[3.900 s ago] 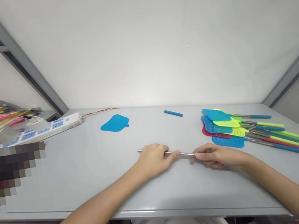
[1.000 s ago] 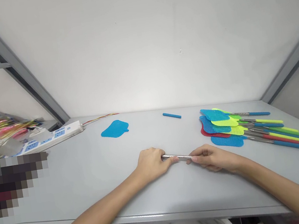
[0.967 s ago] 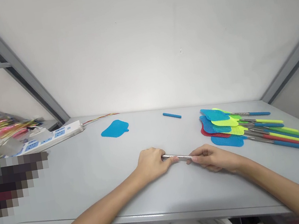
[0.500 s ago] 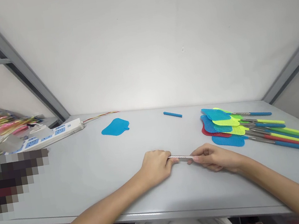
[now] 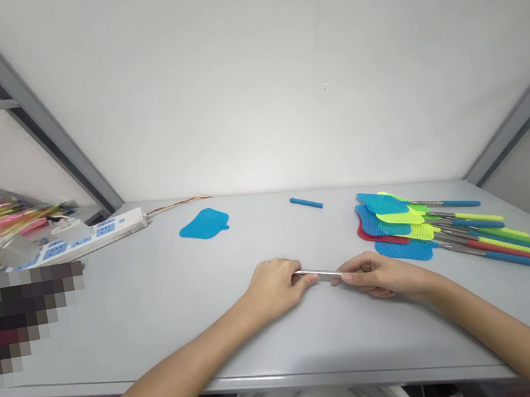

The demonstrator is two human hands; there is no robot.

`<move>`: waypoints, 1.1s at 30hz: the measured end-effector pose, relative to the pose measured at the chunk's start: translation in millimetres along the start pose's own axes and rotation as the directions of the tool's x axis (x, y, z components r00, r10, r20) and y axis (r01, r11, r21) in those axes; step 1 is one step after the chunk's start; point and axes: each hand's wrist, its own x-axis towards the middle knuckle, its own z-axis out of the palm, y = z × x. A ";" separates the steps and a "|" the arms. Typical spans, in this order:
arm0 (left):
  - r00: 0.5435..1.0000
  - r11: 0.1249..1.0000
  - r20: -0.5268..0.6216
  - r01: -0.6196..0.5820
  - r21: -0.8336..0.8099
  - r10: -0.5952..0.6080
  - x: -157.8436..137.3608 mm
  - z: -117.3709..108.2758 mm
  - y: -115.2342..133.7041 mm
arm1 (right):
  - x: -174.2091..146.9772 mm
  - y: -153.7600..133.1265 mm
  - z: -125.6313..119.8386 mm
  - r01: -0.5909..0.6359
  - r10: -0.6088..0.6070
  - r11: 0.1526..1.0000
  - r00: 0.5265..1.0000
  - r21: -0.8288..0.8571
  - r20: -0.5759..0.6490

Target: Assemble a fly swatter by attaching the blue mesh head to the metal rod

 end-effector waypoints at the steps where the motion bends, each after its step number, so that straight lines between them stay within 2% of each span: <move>1: 1.000 1.000 -0.020 -0.008 -0.003 0.008 0.4 -0.2 -0.8 | 0.0 0.1 0.1 0.004 -0.004 1.000 1.000 -0.001 -0.002; 5: 0.994 1.000 -0.107 -0.011 -0.021 0.009 2.6 -1.3 -4.0 | 0.6 0.1 1.5 0.013 -0.013 1.000 1.000 0.012 -0.017; 8: 0.991 0.999 -0.131 -0.035 -0.019 0.032 4.2 -2.4 -7.8 | 1.0 -0.2 2.0 0.005 -0.005 1.000 1.000 0.018 -0.019; 19: 0.997 0.996 -0.063 -0.037 0.077 0.042 5.5 -1.3 -14.3 | 0.7 1.1 1.4 0.009 -0.008 0.998 1.000 0.059 -0.019; 25: 1.000 0.998 -0.015 -0.002 0.070 0.003 2.4 -2.1 -11.0 | -1.1 0.6 1.7 -0.009 0.008 0.994 1.000 0.109 0.010; 33: 0.996 0.996 0.001 0.084 0.035 -0.084 2.2 1.0 -7.8 | -1.6 1.3 2.8 0.001 -0.003 0.995 1.000 0.096 0.028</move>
